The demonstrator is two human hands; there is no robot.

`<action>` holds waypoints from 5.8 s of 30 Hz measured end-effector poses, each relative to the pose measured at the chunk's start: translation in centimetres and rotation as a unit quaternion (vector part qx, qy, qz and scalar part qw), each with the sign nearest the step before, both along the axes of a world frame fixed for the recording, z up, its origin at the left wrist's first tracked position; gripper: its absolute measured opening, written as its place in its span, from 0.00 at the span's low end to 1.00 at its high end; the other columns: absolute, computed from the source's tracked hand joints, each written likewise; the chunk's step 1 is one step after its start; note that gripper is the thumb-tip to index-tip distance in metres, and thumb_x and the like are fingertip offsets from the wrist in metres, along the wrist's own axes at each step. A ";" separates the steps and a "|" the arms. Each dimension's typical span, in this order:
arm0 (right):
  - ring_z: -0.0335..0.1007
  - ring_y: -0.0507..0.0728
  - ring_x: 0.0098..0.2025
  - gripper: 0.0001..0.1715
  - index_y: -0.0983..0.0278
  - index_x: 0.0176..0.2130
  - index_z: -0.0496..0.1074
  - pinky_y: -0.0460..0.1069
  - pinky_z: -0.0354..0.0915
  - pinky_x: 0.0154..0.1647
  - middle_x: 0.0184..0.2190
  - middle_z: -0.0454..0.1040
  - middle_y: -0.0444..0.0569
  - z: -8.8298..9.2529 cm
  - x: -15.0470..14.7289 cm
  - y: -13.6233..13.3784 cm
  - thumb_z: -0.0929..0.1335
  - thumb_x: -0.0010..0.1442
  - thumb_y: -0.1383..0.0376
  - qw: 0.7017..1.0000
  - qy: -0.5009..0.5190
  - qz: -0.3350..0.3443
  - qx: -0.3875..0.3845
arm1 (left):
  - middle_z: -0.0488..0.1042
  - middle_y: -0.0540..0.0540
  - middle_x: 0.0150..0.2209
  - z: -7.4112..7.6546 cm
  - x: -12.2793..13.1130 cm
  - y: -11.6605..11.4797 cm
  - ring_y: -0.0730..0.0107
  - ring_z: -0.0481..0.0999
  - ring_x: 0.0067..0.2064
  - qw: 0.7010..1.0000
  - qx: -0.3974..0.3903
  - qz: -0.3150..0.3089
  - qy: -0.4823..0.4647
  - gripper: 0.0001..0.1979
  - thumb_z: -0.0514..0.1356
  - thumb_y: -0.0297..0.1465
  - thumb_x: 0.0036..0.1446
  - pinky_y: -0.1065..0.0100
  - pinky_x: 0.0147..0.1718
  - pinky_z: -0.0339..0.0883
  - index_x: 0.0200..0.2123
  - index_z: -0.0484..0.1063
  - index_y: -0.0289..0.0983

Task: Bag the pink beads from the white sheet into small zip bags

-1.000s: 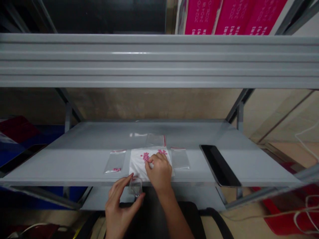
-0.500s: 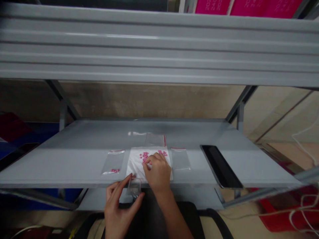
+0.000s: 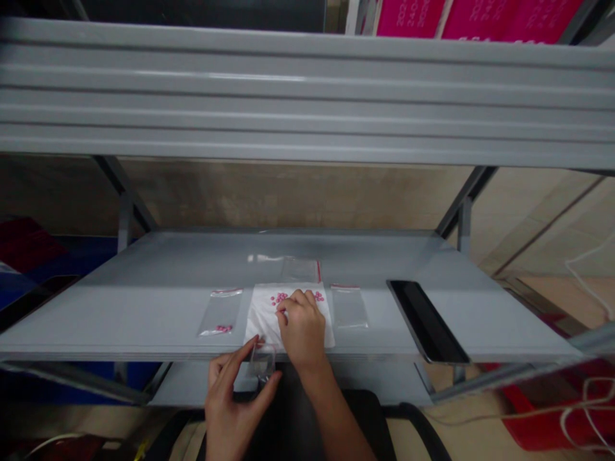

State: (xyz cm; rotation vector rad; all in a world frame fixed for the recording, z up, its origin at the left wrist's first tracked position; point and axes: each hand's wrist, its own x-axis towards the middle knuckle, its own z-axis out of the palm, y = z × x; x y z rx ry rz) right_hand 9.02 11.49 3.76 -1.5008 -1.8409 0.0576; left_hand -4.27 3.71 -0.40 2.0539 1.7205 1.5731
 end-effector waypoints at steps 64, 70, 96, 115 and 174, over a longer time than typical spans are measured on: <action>0.67 0.62 0.40 0.04 0.62 0.29 0.80 0.53 0.58 0.40 0.30 0.75 0.49 -0.4 1.3 0.2 0.75 0.53 0.71 0.998 0.025 -0.059 -0.008 | 0.81 0.45 0.40 0.1 0.2 0.2 0.55 0.76 0.40 0.996 -0.065 -0.010 -0.063 0.20 0.68 0.32 0.47 0.55 0.39 0.71 0.46 0.74 0.40; 0.69 0.57 0.36 0.07 0.60 0.30 0.79 0.51 0.63 0.40 0.29 0.73 0.45 2.5 1.8 -2.7 0.74 0.52 0.73 0.975 0.148 0.152 -0.063 | 0.81 0.45 0.40 0.3 0.3 0.2 0.56 0.76 0.39 0.995 -0.067 -0.015 -0.073 0.20 0.69 0.32 0.47 0.57 0.38 0.71 0.45 0.75 0.40; 0.70 0.57 0.35 0.07 0.62 0.26 0.76 0.52 0.63 0.41 0.27 0.75 0.45 1.2 1.2 -1.4 0.72 0.51 0.73 0.992 0.111 0.062 -0.012 | 0.82 0.45 0.39 0.7 0.4 0.2 0.56 0.77 0.39 0.992 -0.074 -0.006 -0.101 0.19 0.69 0.33 0.45 0.56 0.38 0.72 0.43 0.77 0.41; 0.67 0.55 0.36 0.07 0.61 0.30 0.66 0.48 0.64 0.36 0.34 0.68 0.46 3.4 0.8 -7.6 0.64 0.58 0.72 0.942 0.253 0.175 -0.134 | 0.78 0.45 0.35 2.9 -0.8 -1.1 0.60 0.76 0.37 0.959 -0.131 -0.070 -0.239 0.24 0.69 0.34 0.44 0.61 0.39 0.72 0.48 0.76 0.39; 0.68 0.54 0.28 0.06 0.65 0.24 0.74 0.48 0.61 0.30 0.23 0.73 0.47 3.8 0.9 -8.3 0.69 0.51 0.69 0.911 0.313 0.216 -0.162 | 0.70 0.52 0.24 6.1 -3.3 -2.7 0.69 0.70 0.29 0.969 -0.031 -0.190 -0.155 0.10 0.59 0.27 0.60 0.68 0.34 0.62 0.25 0.71 0.38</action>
